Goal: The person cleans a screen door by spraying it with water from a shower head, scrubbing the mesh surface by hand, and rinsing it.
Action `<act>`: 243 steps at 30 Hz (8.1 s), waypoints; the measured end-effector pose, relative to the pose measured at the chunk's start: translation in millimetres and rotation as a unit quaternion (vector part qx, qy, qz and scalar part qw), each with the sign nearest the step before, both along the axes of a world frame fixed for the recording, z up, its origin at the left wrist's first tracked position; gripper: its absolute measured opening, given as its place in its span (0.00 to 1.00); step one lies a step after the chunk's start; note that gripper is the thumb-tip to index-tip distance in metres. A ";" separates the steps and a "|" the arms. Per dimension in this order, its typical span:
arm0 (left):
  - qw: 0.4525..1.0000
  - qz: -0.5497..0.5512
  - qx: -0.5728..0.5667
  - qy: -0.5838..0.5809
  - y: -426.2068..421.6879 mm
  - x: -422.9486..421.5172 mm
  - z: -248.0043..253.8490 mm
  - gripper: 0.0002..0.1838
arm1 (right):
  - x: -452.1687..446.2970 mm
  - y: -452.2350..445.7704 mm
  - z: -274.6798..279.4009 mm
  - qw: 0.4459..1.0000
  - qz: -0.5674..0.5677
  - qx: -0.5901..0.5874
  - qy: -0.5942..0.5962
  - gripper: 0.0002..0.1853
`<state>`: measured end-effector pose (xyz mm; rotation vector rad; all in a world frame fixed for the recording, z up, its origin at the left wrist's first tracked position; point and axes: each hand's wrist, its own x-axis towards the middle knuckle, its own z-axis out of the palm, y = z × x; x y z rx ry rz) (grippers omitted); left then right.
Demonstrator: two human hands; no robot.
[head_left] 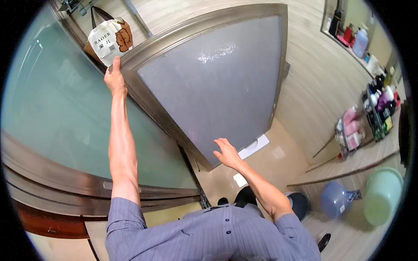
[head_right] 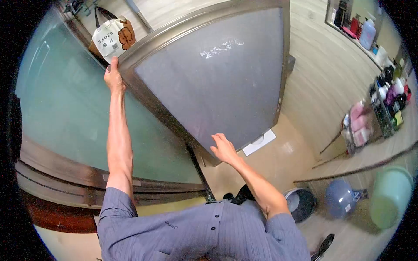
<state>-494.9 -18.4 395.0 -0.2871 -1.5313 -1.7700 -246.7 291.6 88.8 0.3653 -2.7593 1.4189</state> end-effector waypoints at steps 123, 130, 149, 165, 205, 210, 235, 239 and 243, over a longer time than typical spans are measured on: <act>0.625 0.575 -0.528 -0.006 28.7 -301.1 -153.7 0.44 | -758.9 215.8 124.0 0.812 -0.372 0.055 0.448 0.37; 0.611 0.396 -0.686 0.005 186.9 -343.5 -162.1 0.45 | -682.2 103.6 120.2 0.742 0.079 0.250 0.618 0.36; 0.557 0.312 -0.769 -0.010 178.8 -268.9 -340.8 0.42 | -655.2 221.0 -39.5 0.726 0.239 0.288 0.577 0.36; 0.391 0.131 -0.911 -0.021 129.4 -153.7 -573.0 0.41 | -550.3 149.1 -232.2 0.614 0.441 0.359 0.547 0.34; 0.585 0.469 -0.662 -0.013 41.8 -146.3 -522.1 0.47 | -520.2 26.2 -180.4 0.674 0.144 0.341 0.639 0.31; 0.621 0.519 -0.584 0.065 120.0 -269.4 -464.0 0.44 | -652.2 110.7 -104.6 0.710 -0.197 0.255 0.626 0.35; 0.407 0.036 -0.896 0.172 344.6 -195.4 -768.1 0.49 | -485.5 291.3 -531.2 0.836 0.064 0.289 0.462 0.39; 0.382 -0.039 -0.912 0.147 285.5 -210.6 -728.9 0.48 | -506.4 282.5 -470.7 0.751 0.129 0.400 0.509 0.40; 0.575 0.228 -0.770 0.154 363.1 -317.0 -498.1 0.43 | -647.8 289.7 -203.9 0.729 -0.067 0.278 0.622 0.36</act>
